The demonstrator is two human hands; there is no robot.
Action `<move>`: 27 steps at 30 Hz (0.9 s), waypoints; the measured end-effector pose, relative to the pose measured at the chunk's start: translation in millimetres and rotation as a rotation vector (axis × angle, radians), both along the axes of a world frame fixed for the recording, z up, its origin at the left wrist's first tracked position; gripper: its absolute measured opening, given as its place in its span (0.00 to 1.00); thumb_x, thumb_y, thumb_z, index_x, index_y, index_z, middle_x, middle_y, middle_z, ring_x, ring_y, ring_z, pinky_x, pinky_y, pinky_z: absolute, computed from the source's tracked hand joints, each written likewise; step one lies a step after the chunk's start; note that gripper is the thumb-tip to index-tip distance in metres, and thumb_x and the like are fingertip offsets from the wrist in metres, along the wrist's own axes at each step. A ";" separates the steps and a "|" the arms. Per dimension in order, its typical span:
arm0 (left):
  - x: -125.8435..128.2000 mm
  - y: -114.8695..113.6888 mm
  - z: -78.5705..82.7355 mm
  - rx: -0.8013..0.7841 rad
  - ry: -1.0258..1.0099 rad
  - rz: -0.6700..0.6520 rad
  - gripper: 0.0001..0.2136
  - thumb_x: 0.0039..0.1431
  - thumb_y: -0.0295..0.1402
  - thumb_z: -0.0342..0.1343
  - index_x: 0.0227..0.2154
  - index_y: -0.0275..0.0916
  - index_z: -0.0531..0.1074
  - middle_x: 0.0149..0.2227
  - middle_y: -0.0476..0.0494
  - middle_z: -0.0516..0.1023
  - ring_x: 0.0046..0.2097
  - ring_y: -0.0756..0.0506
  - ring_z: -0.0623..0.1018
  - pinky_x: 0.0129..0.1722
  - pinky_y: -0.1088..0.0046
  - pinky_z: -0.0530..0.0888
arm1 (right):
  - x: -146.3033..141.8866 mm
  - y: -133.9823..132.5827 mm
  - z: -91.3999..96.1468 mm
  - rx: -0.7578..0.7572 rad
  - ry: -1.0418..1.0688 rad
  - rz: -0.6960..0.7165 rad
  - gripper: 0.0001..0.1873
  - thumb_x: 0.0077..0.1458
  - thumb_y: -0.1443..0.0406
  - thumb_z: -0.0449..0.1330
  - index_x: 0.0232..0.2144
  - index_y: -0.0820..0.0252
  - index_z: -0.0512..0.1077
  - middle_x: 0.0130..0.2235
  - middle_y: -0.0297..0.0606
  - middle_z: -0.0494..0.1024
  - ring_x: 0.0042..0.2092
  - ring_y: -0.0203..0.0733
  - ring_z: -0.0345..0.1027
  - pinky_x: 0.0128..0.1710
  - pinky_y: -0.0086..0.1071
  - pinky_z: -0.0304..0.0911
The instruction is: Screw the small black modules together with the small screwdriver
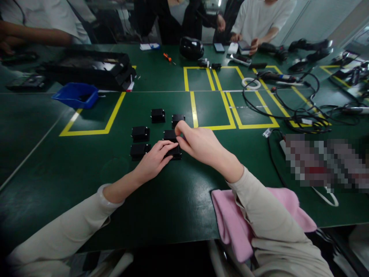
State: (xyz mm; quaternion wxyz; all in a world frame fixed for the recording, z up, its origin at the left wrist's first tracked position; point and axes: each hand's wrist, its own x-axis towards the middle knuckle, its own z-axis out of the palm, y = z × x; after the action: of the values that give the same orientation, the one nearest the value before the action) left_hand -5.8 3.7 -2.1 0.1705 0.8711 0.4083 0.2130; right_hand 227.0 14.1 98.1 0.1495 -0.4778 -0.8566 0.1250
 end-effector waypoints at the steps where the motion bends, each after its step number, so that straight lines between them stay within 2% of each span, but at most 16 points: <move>1: 0.0 0.0 0.0 -0.004 -0.001 0.001 0.22 0.73 0.28 0.52 0.67 0.42 0.65 0.62 0.35 0.71 0.62 0.34 0.74 0.61 0.47 0.77 | 0.0 -0.1 0.2 -0.001 0.004 -0.001 0.12 0.69 0.63 0.51 0.51 0.61 0.68 0.35 0.41 0.79 0.32 0.43 0.70 0.33 0.32 0.54; 4: 0.1 -0.2 0.8 -0.013 -0.003 0.004 0.22 0.73 0.27 0.52 0.67 0.43 0.65 0.62 0.35 0.71 0.63 0.34 0.74 0.61 0.48 0.77 | 0.0 0.0 0.5 -0.001 0.006 -0.007 0.12 0.69 0.63 0.51 0.51 0.61 0.67 0.36 0.42 0.80 0.33 0.44 0.71 0.34 0.32 0.54; 9: 0.3 0.1 1.3 -0.012 0.001 0.004 0.22 0.73 0.28 0.52 0.67 0.43 0.65 0.62 0.35 0.71 0.62 0.34 0.74 0.61 0.47 0.77 | -0.2 1.1 0.5 0.011 -0.033 -0.007 0.12 0.71 0.59 0.51 0.45 0.60 0.70 0.32 0.39 0.78 0.31 0.43 0.69 0.32 0.33 0.51; 14: 0.2 0.9 -0.8 -0.002 -0.009 -0.007 0.22 0.73 0.27 0.52 0.67 0.42 0.65 0.62 0.35 0.71 0.63 0.34 0.74 0.63 0.47 0.76 | -0.1 0.3 1.3 0.006 -0.010 -0.007 0.12 0.69 0.64 0.51 0.50 0.61 0.69 0.35 0.40 0.79 0.31 0.42 0.68 0.33 0.32 0.52; 20: 0.0 0.4 0.5 -0.006 -0.004 -0.002 0.23 0.72 0.27 0.52 0.67 0.44 0.65 0.62 0.36 0.71 0.63 0.34 0.74 0.62 0.48 0.77 | 0.3 0.0 1.4 0.012 -0.001 0.014 0.11 0.71 0.60 0.51 0.43 0.59 0.70 0.30 0.37 0.75 0.30 0.41 0.65 0.32 0.32 0.50; 24: 0.0 0.3 1.0 -0.006 0.011 -0.002 0.22 0.73 0.28 0.52 0.67 0.43 0.64 0.63 0.35 0.70 0.63 0.34 0.74 0.62 0.47 0.77 | 0.6 -0.1 0.9 0.017 0.015 0.019 0.10 0.70 0.63 0.50 0.46 0.60 0.70 0.31 0.37 0.76 0.29 0.40 0.65 0.32 0.32 0.50; 27: 0.1 0.5 0.4 -0.001 0.007 -0.003 0.22 0.73 0.28 0.52 0.67 0.42 0.64 0.62 0.35 0.71 0.63 0.34 0.74 0.62 0.47 0.76 | 0.3 -0.4 1.8 0.014 0.015 0.020 0.11 0.70 0.61 0.51 0.45 0.59 0.70 0.30 0.36 0.75 0.30 0.41 0.65 0.32 0.32 0.50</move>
State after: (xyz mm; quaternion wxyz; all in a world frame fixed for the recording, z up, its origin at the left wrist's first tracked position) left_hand -5.7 4.2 -1.7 0.1698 0.8723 0.4080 0.2093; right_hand 227.3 13.7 99.9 0.1581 -0.4672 -0.8610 0.1242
